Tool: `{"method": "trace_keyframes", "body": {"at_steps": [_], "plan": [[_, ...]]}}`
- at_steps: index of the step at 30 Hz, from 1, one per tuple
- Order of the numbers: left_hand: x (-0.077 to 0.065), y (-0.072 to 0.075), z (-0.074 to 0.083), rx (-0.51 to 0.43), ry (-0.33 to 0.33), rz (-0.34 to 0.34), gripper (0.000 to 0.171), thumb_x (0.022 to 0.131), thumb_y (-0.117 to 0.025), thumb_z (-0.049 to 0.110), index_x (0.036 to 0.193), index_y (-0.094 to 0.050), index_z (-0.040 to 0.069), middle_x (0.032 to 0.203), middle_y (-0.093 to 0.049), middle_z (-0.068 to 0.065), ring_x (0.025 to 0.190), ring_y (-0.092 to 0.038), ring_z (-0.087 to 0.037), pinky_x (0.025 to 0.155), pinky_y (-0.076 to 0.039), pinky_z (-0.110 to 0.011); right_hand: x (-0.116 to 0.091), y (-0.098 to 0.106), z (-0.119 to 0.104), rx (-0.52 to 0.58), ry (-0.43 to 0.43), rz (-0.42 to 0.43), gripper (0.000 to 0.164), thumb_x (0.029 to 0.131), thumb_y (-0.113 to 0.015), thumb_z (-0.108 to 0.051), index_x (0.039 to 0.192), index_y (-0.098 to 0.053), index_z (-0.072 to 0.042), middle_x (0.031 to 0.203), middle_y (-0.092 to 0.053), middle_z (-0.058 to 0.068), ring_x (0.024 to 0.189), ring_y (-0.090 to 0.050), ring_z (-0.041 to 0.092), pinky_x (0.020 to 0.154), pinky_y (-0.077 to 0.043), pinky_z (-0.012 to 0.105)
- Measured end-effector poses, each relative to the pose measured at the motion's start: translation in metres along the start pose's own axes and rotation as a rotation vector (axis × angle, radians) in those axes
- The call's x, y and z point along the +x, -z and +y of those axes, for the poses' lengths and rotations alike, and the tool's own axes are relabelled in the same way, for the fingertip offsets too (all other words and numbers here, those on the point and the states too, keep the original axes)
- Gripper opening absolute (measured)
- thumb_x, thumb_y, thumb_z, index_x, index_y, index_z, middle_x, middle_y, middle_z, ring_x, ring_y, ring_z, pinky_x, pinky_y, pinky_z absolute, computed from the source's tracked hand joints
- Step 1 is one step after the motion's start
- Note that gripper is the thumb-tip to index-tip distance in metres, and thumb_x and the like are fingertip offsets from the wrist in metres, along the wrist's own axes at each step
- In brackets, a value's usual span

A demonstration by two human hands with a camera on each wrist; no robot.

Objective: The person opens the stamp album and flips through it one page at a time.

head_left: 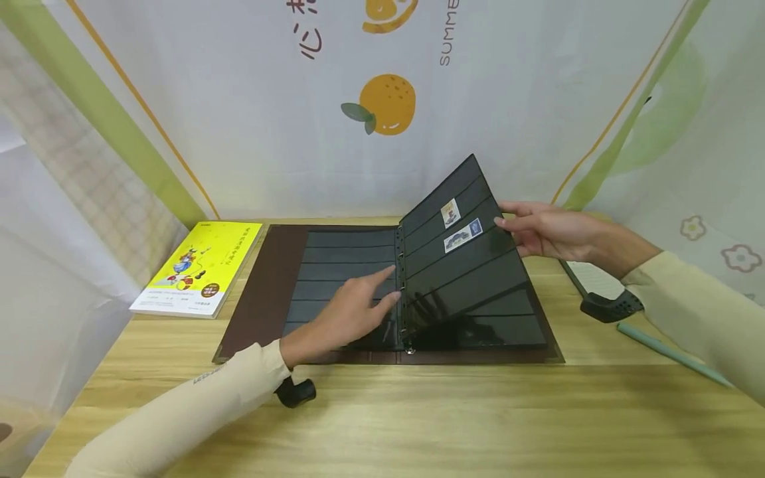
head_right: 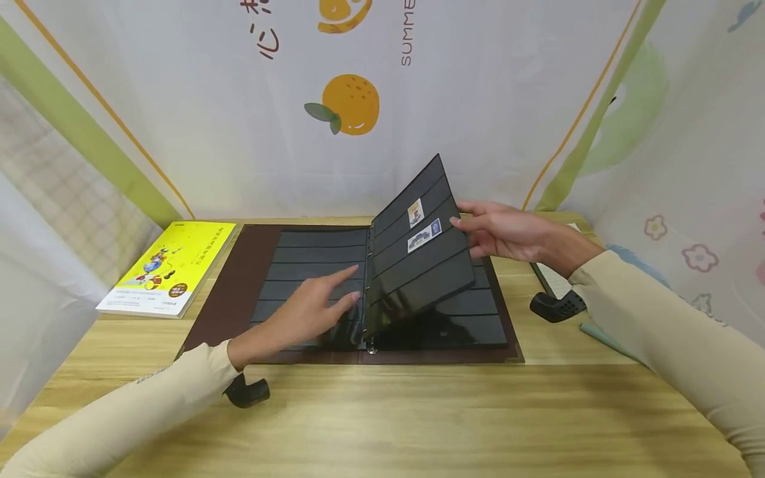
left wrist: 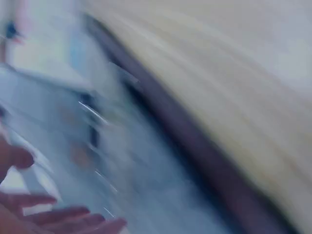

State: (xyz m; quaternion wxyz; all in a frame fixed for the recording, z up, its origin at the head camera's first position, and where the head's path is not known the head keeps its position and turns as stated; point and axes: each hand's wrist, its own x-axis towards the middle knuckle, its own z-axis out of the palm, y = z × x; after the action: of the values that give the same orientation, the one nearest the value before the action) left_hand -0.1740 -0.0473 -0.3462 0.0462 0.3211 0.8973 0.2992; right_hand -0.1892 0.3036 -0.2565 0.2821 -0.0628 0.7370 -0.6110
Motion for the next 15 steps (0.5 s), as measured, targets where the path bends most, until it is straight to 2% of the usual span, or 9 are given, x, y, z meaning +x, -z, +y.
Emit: {"method": "trace_keyframes", "body": {"at_steps": [1,2,4,5,6,7,9,11,15], "plan": [[0.004,0.003,0.016,-0.143,0.041,-0.007,0.055,0.105,-0.054,0.032,0.155,-0.042,0.014,0.123,-0.071,-0.017,0.103,-0.072,-0.033,0.071,-0.055,-0.040,-0.001,-0.001,-0.002,-0.016,-0.003,0.004,0.083,0.110,-0.041,-0.025,0.158,0.026,-0.014,0.169,0.019,0.012,0.088,-0.063,-0.008,0.090,-0.056,0.021],[0.008,0.006,0.033,-0.272,0.082,-0.019,0.055,0.105,-0.054,0.034,0.156,-0.041,0.017,0.127,-0.070,-0.015,0.109,-0.071,-0.030,0.077,-0.057,-0.040,-0.001,-0.002,-0.004,-0.032,-0.004,0.006,0.083,0.110,-0.041,-0.027,0.158,0.025,-0.014,0.169,0.014,0.015,0.091,-0.063,-0.006,0.090,-0.056,0.022],[0.016,0.010,0.067,-0.450,0.145,-0.040,0.055,0.105,-0.053,0.039,0.155,-0.042,0.021,0.153,-0.053,-0.006,0.137,-0.055,-0.023,0.100,-0.053,-0.042,-0.004,-0.005,-0.009,-0.069,-0.013,0.009,0.084,0.110,-0.041,-0.030,0.158,0.026,-0.014,0.169,0.014,0.015,0.115,-0.062,0.003,0.100,-0.053,0.028],[0.020,0.011,0.080,-0.500,0.169,-0.062,0.056,0.104,-0.053,0.042,0.156,-0.041,0.023,0.155,-0.051,-0.004,0.139,-0.053,-0.021,0.104,-0.051,-0.044,-0.004,-0.007,-0.011,-0.077,-0.016,0.008,0.084,0.110,-0.040,-0.031,0.158,0.027,-0.014,0.169,0.015,0.015,0.132,-0.054,0.011,0.107,-0.050,0.034],[0.024,0.013,0.093,-0.530,0.186,-0.084,0.057,0.104,-0.052,0.045,0.156,-0.040,0.024,0.157,-0.047,-0.001,0.142,-0.049,-0.020,0.108,-0.048,-0.046,-0.004,-0.010,-0.014,-0.081,-0.020,0.002,0.085,0.110,-0.040,-0.032,0.157,0.028,-0.014,0.168,0.019,0.015,0.148,-0.037,0.019,0.114,-0.043,0.040],[0.027,0.014,0.103,-0.548,0.195,-0.099,0.059,0.104,-0.051,0.047,0.157,-0.039,0.024,0.159,-0.044,0.000,0.144,-0.046,-0.020,0.110,-0.047,-0.046,-0.003,-0.013,-0.016,-0.078,-0.022,-0.002,0.085,0.110,-0.040,-0.033,0.157,0.029,-0.015,0.168,0.020,0.014,0.156,-0.018,0.027,0.118,-0.036,0.045],[0.033,0.016,0.118,-0.508,0.190,-0.100,0.062,0.103,-0.051,0.049,0.158,-0.037,0.023,0.159,-0.045,0.001,0.143,-0.048,-0.019,0.110,-0.046,-0.045,-0.001,-0.020,-0.022,-0.067,-0.024,-0.010,0.087,0.110,-0.040,-0.035,0.156,0.031,-0.015,0.166,0.029,0.011,0.156,0.007,0.036,0.120,-0.031,0.048],[0.037,0.018,0.126,-0.484,0.183,-0.097,0.064,0.103,-0.051,0.049,0.158,-0.036,0.020,0.153,-0.051,-0.002,0.133,-0.055,-0.019,0.102,-0.051,-0.042,0.003,-0.028,-0.028,-0.031,-0.020,-0.023,0.087,0.110,-0.040,-0.035,0.156,0.032,-0.017,0.165,0.030,0.011,0.156,0.007,0.042,0.117,-0.039,0.045],[0.038,0.023,0.129,-0.490,0.171,-0.091,0.068,0.103,-0.052,0.047,0.159,-0.033,0.013,0.136,-0.062,-0.007,0.109,-0.065,-0.018,0.084,-0.054,-0.034,0.008,-0.041,-0.035,0.010,-0.016,-0.038,0.088,0.109,-0.041,-0.035,0.156,0.032,-0.018,0.165,0.031,0.010,0.155,0.005,0.047,0.098,-0.055,0.029]]}}
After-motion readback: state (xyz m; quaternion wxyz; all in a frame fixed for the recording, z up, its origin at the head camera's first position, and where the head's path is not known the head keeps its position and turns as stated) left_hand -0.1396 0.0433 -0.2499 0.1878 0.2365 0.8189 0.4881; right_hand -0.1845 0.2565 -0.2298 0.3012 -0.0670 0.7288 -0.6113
